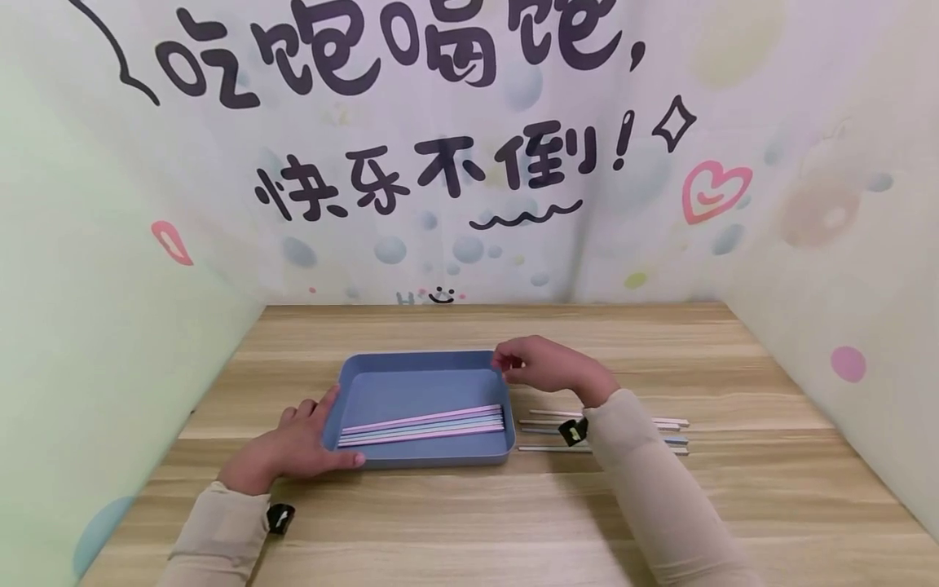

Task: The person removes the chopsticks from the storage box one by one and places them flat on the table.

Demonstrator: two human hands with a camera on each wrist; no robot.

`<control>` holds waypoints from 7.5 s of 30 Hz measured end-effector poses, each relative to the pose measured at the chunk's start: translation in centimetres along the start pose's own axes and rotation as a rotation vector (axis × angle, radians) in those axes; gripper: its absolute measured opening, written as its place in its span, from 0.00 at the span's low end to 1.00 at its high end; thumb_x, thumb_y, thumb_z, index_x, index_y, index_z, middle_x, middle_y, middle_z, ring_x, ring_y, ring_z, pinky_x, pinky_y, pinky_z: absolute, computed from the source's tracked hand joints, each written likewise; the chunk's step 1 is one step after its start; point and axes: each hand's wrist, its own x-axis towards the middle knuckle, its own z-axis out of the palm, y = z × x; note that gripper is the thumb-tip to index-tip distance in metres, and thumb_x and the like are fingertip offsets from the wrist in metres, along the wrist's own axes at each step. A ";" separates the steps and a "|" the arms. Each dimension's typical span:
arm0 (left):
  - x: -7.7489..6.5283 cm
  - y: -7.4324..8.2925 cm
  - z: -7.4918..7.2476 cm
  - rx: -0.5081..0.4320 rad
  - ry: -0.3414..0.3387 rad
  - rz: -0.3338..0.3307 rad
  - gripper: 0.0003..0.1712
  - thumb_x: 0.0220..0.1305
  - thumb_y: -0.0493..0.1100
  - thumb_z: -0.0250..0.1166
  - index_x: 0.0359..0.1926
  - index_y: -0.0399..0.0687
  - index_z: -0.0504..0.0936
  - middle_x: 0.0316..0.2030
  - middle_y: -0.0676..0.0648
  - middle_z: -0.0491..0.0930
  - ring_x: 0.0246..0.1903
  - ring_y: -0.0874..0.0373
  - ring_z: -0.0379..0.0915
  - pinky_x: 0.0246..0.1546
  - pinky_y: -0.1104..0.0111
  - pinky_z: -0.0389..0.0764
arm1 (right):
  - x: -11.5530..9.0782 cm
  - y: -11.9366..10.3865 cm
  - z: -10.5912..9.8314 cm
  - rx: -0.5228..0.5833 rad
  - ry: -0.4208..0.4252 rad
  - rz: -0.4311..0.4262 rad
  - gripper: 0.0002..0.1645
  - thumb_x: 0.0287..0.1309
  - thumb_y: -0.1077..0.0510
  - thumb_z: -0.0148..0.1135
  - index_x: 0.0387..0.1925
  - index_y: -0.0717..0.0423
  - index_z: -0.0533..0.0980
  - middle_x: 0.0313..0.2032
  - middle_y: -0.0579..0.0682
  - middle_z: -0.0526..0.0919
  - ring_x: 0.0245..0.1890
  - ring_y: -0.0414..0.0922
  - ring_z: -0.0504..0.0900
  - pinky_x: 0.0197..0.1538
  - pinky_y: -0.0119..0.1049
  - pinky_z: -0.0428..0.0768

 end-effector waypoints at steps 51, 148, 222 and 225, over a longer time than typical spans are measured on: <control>0.1 0.0 0.1 0.017 0.014 -0.004 0.73 0.48 0.73 0.70 0.76 0.33 0.42 0.59 0.22 0.59 0.53 0.29 0.57 0.51 0.40 0.68 | 9.5 -3.5 8.2 0.024 -0.180 0.004 0.07 0.65 0.63 0.62 0.41 0.47 0.80 0.31 0.41 0.77 0.33 0.38 0.73 0.39 0.31 0.72; 0.4 -0.1 0.2 0.018 -0.014 -0.026 0.74 0.48 0.75 0.69 0.76 0.35 0.40 0.61 0.23 0.59 0.54 0.29 0.56 0.50 0.40 0.69 | 8.9 -4.1 6.9 -0.022 -0.123 -0.115 0.09 0.68 0.64 0.57 0.42 0.49 0.82 0.33 0.41 0.77 0.34 0.38 0.74 0.39 0.30 0.73; 0.1 -0.1 -0.1 0.009 -0.015 -0.011 0.73 0.50 0.73 0.69 0.76 0.34 0.40 0.63 0.21 0.56 0.58 0.24 0.55 0.52 0.37 0.68 | -9.9 9.8 -0.6 0.110 -0.060 0.185 0.10 0.57 0.70 0.58 0.33 0.54 0.81 0.27 0.44 0.77 0.29 0.42 0.72 0.35 0.36 0.72; 0.1 -0.1 -0.1 0.009 -0.016 -0.010 0.73 0.50 0.73 0.69 0.76 0.34 0.40 0.63 0.21 0.56 0.57 0.25 0.55 0.52 0.38 0.68 | -9.9 9.9 -0.4 0.109 -0.068 0.186 0.10 0.58 0.71 0.58 0.33 0.54 0.80 0.27 0.45 0.76 0.28 0.41 0.72 0.35 0.35 0.71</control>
